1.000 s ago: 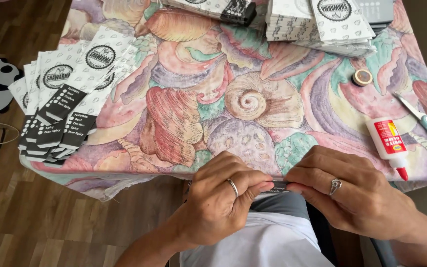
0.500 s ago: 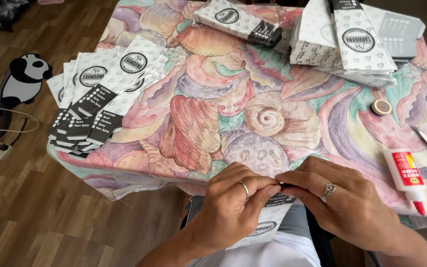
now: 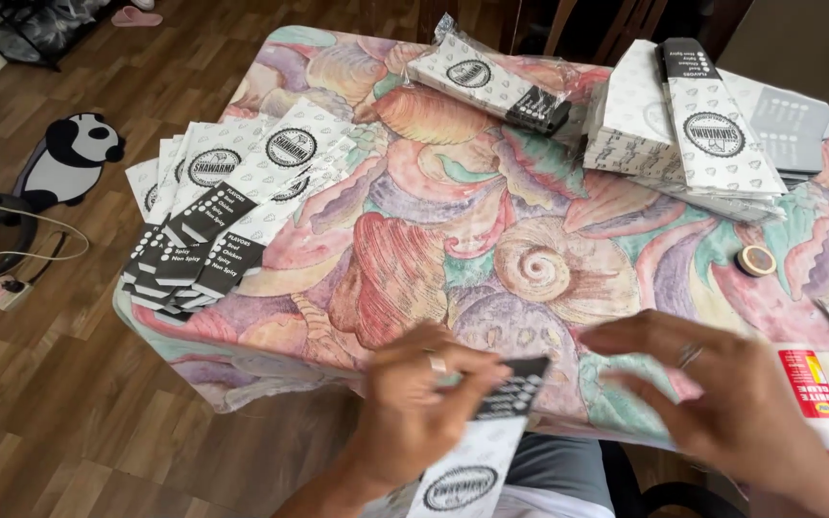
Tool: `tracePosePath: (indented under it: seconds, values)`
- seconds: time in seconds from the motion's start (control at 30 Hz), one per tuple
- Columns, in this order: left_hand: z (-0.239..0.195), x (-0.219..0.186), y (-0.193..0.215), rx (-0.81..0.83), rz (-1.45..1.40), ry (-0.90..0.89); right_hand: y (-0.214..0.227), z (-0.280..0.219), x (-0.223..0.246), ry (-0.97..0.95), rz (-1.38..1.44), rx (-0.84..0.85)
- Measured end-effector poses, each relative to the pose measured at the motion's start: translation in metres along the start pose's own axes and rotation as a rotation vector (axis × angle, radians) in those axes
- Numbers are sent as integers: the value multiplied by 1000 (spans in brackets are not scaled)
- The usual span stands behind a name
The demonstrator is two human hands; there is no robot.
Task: The person folds printed paper wrappers into small rectangular packages and applies glue to seal the edges. They handle multiple wrappers, aligning and pressing the glued seams to form finished packages.
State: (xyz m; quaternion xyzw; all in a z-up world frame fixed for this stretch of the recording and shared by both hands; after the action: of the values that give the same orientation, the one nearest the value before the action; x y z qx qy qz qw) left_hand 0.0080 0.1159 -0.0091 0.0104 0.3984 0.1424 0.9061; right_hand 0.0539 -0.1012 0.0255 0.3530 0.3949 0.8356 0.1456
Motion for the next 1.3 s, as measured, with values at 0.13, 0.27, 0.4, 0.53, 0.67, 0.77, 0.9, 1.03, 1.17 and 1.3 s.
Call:
tracePosePath:
  seconds: [0.13,0.27,0.4,0.53,0.67,0.77,0.9,1.03,1.17,1.3]
  values:
    - [3,3,-37,109,-8,-58,-27,1,7,112,4,120]
    - [-13,29,-47,223,-105,352,-10,0,1,7,-63,-36]
    - [-26,57,-36,874,355,665,29,-20,-59,31,83,-355]
    - [-6,71,30,303,504,105,6,-44,-113,-26,660,-418]
    - [-7,97,43,14,209,251,-58,-65,-144,-386,708,-431]
    - [-27,137,27,-30,40,385,-95,-80,-159,-500,654,-287]
    - [-39,153,12,-60,-111,366,-110,-80,-155,-452,549,-178]
    - [-39,166,9,-93,-96,316,-112,-76,-150,-299,336,-251]
    - [-35,162,13,-55,-145,366,-104,-74,-153,-253,320,-329]
    - [-28,163,23,-27,-32,446,-105,-67,-152,-298,392,-210]
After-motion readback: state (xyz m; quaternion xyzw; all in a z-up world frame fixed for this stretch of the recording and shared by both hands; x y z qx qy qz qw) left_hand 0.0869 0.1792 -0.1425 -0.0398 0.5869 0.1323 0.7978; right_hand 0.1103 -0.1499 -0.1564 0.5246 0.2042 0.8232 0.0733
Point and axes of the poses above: each hand's wrist, its own z-axis towards the middle knuckle, its own y-axis out of the back of the hand, x = y × z, the point moved 6 cm from there along z, towards the middle knuckle, and after that the axes turned 5 degrees about -x, right-handed, at the moved point
